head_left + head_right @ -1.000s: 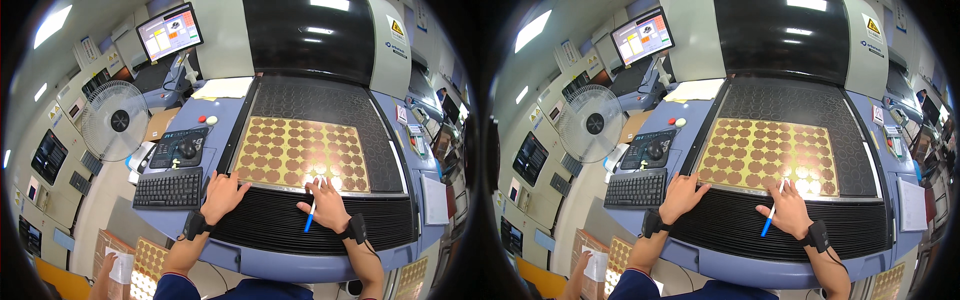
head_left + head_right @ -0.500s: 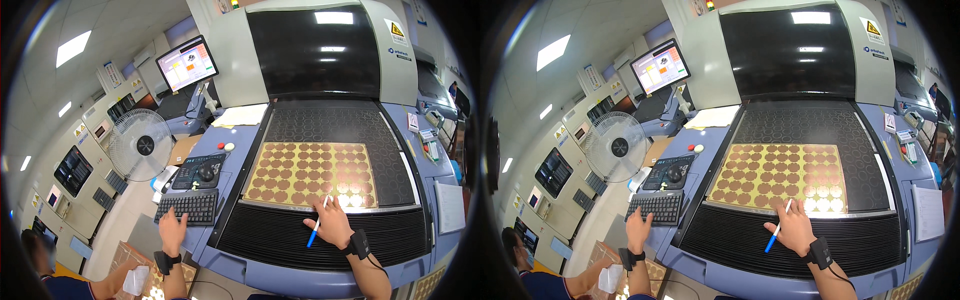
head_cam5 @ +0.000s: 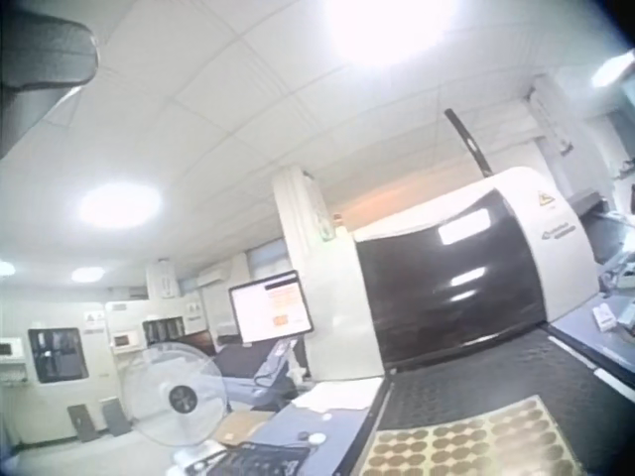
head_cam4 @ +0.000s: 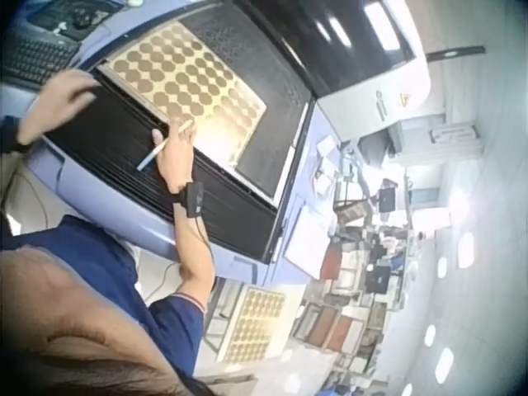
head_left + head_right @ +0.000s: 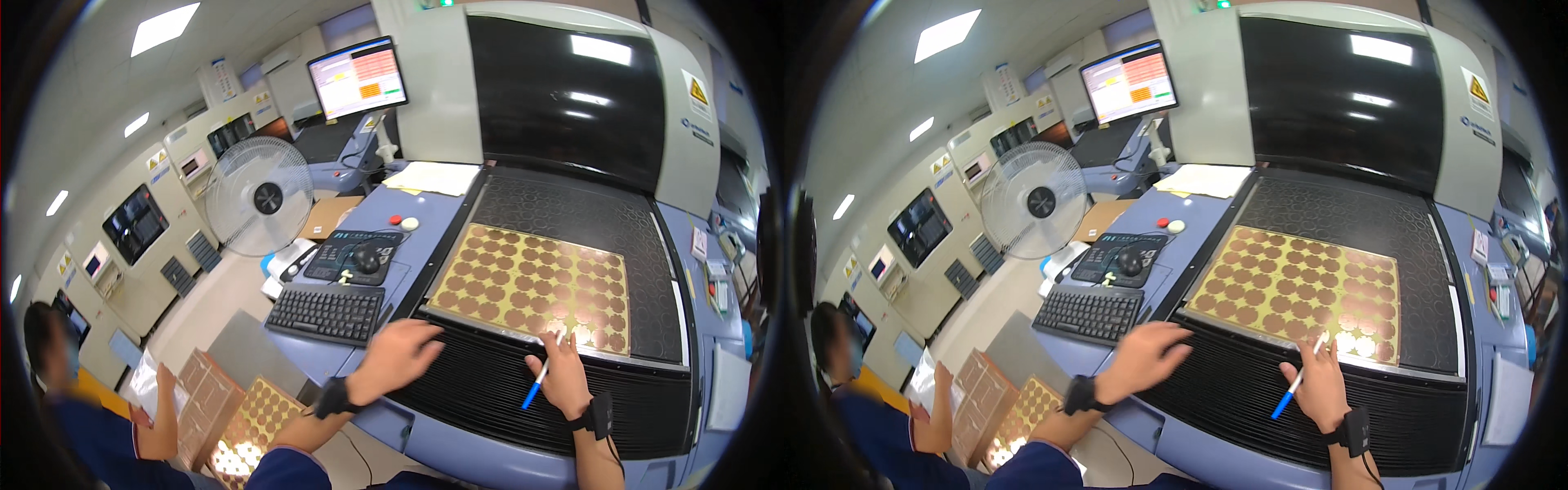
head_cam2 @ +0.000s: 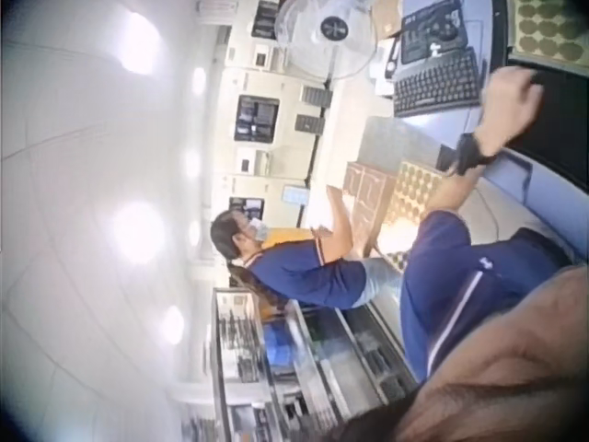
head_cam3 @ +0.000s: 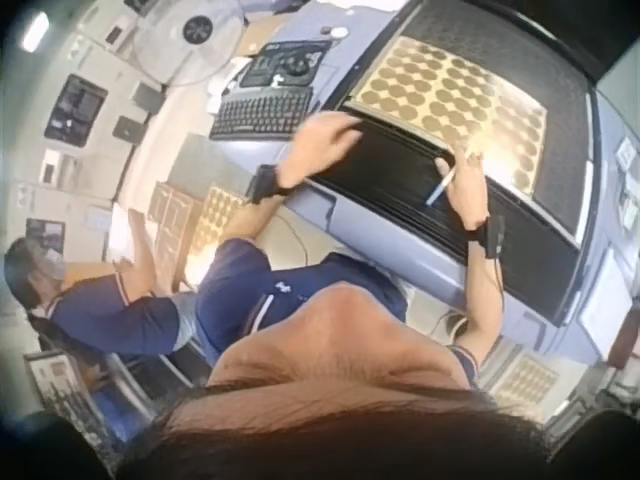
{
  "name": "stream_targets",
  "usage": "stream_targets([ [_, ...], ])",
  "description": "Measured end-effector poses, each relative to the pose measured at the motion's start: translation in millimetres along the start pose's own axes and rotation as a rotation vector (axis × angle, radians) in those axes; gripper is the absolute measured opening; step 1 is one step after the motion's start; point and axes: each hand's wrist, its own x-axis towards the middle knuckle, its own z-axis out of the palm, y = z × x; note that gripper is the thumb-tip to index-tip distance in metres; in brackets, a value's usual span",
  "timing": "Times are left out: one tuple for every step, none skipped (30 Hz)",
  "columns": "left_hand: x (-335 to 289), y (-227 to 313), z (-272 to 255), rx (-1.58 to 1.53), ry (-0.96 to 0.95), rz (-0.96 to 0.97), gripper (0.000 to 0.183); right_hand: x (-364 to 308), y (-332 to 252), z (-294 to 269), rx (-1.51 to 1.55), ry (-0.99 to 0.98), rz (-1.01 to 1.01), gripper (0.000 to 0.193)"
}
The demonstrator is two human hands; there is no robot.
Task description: Mark specific patterns on copper sheets using a pen for quality control on a fabrication machine.
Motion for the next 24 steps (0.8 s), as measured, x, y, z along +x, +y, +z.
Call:
stream_targets([
  [7.2, 15.0, 13.2, -0.053, -0.032, 0.089, 0.031, -0.9, -3.0, -1.3, 0.015, 0.016, 0.006, 0.051],
  [15.6, 27.9, 26.4, -0.106, -0.056, 0.142, 0.03, 0.3, -6.2, -1.6, -0.001, 0.108, -0.068, 0.048],
  [24.1, 37.1, 38.3, -0.174, -0.101, 0.204, 0.03, 0.5, -9.2, -2.0, 0.023, 0.132, -0.071, 0.046],
  [31.6, 44.5, 50.0, -0.203, -0.096, 0.305, 0.03, 1.3, -11.9, -2.5, 0.047, 0.155, -0.07, 0.044],
  [35.0, 50.0, 59.9, -0.258, -0.1, 0.351, 0.032, 1.0, -15.0, -2.1, 0.093, 0.168, -0.041, 0.042],
  [37.8, 52.4, 68.4, -0.278, -0.094, 0.398, 0.035, 0.7, -17.6, -2.1, 0.105, 0.158, -0.072, 0.043],
  [37.6, 53.2, 75.3, -0.319, -0.073, 0.409, 0.037, 0.8, -20.0, -1.9, 0.124, 0.156, -0.113, 0.044],
  [36.6, 52.0, 80.8, -0.357, -0.072, 0.409, 0.038, 0.4, -22.1, -1.8, 0.144, 0.155, -0.153, 0.046],
  [33.3, 48.2, 83.5, -0.349, -0.071, 0.424, 0.039, -0.1, -24.5, -1.1, 0.15, 0.146, -0.182, 0.046],
  [29.2, 44.3, 85.5, -0.368, -0.067, 0.414, 0.038, -0.9, -26.9, -0.3, 0.127, 0.155, -0.27, 0.044],
  [26.3, 39.4, 86.0, -0.38, -0.081, 0.405, 0.037, -2.5, -29.7, 0.7, 0.128, 0.149, -0.32, 0.043],
  [24.5, 34.2, 85.6, -0.389, -0.103, 0.395, 0.036, -3.3, -32.4, 1.8, 0.13, 0.149, -0.369, 0.042],
  [23.6, 31.6, 86.0, -0.411, -0.027, 0.418, 0.032, -4.6, -35.2, 2.9, 0.13, 0.137, -0.38, 0.041],
  [22.8, 29.7, 85.5, -0.424, -0.004, 0.422, 0.032, -5.2, -37.8, 3.9, 0.133, 0.141, -0.389, 0.041],
  [22.1, 29.2, 84.6, -0.441, 0.021, 0.421, 0.031, -5.5, -39.8, 4.2, 0.135, 0.139, -0.397, 0.041],
  [21.9, 29.9, 83.7, -0.458, 0.048, 0.419, 0.03, -5.7, -41.5, 4.3, 0.135, 0.135, -0.405, 0.04],
  [21.0, 31.4, 82.5, -0.459, 0.042, 0.4, 0.03, -5.4, -42.7, 4.5, 0.139, 0.139, -0.41, 0.04],
  [19.7, 34.1, 81.3, -0.46, 0.035, 0.382, 0.029, -4.9, -43.2, 4.1, 0.143, 0.14, -0.411, 0.04],
  [19.2, 35.7, 79.9, -0.462, 0.027, 0.366, 0.029, -4.4, -43.8, 4.2, 0.148, 0.143, -0.41, 0.039],
  [18.0, 37.8, 78.5, -0.462, 0.013, 0.345, 0.028, -4.0, -43.9, 3.7, 0.152, 0.144, -0.408, 0.038],
  [16.5, 39.7, 77.6, -0.463, 0.0, 0.325, 0.028, -3.5, -43.7, 3.7, 0.154, 0.148, -0.42, 0.037],
  [15.9, 40.8, 76.9, -0.467, -0.016, 0.3, 0.028, -2.8, -43.3, 3.7, 0.156, 0.153, -0.431, 0.037],
  [15.5, 41.6, 76.8, -0.471, -0.018, 0.301, 0.027, -2.6, -43.3, 4.2, 0.158, 0.159, -0.442, 0.036],
  [15.2, 42.0, 76.9, -0.477, -0.021, 0.294, 0.027, -2.4, -43.3, 4.8, 0.162, 0.15, -0.441, 0.034],
])
